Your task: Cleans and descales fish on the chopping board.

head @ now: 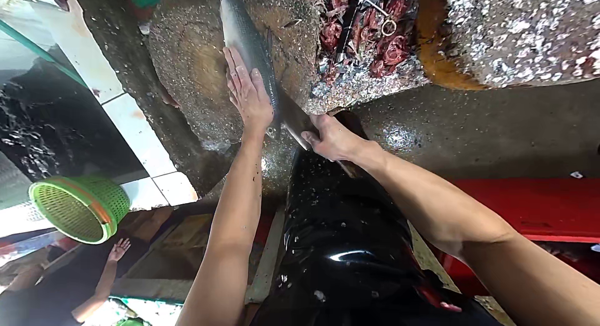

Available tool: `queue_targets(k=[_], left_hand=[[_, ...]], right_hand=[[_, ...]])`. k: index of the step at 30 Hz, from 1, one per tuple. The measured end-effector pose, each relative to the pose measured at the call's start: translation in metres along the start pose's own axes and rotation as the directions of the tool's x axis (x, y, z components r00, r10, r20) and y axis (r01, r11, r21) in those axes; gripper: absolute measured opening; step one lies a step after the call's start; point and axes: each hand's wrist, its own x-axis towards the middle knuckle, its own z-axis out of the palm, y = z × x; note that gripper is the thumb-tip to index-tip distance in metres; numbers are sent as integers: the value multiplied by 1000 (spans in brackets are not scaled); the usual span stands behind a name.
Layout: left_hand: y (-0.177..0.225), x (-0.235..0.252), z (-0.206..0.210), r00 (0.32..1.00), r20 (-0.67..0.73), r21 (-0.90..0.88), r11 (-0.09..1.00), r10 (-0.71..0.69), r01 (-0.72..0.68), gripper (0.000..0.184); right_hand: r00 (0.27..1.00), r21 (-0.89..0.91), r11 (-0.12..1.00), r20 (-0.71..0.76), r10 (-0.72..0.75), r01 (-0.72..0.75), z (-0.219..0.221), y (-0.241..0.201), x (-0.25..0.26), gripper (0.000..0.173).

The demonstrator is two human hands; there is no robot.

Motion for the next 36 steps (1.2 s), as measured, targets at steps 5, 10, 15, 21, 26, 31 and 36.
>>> queue_targets(k=[5, 10, 15, 21, 26, 31, 36], left_hand=[[-2, 0, -2, 999, 18, -34, 999, -28, 28, 62], [4, 13, -5, 992, 49, -4, 993, -114, 115, 66], [-1, 71, -12, 991, 101, 19, 996, -92, 90, 66], [2, 99, -13, 987, 125, 15, 994, -105, 104, 65], [1, 105, -10, 986, 121, 4, 993, -115, 115, 65], [-3, 112, -10, 986, 106, -7, 991, -129, 131, 64], [-6, 124, -9, 981, 113, -50, 985, -161, 167, 65]], right_hand=[[996, 8, 1000, -88, 12, -11, 9, -1, -5, 22], [981, 17, 1000, -194, 14, -11, 10, -11, 30, 32], [978, 37, 999, -210, -8, 16, -4, -17, 50, 31], [973, 83, 996, -231, -17, 37, -16, -27, 82, 29], [973, 100, 993, -228, -37, 61, -30, -35, 106, 34], [984, 142, 989, -176, -8, 34, -42, -47, 128, 30], [994, 201, 979, -93, 51, -32, -62, -63, 152, 30]])
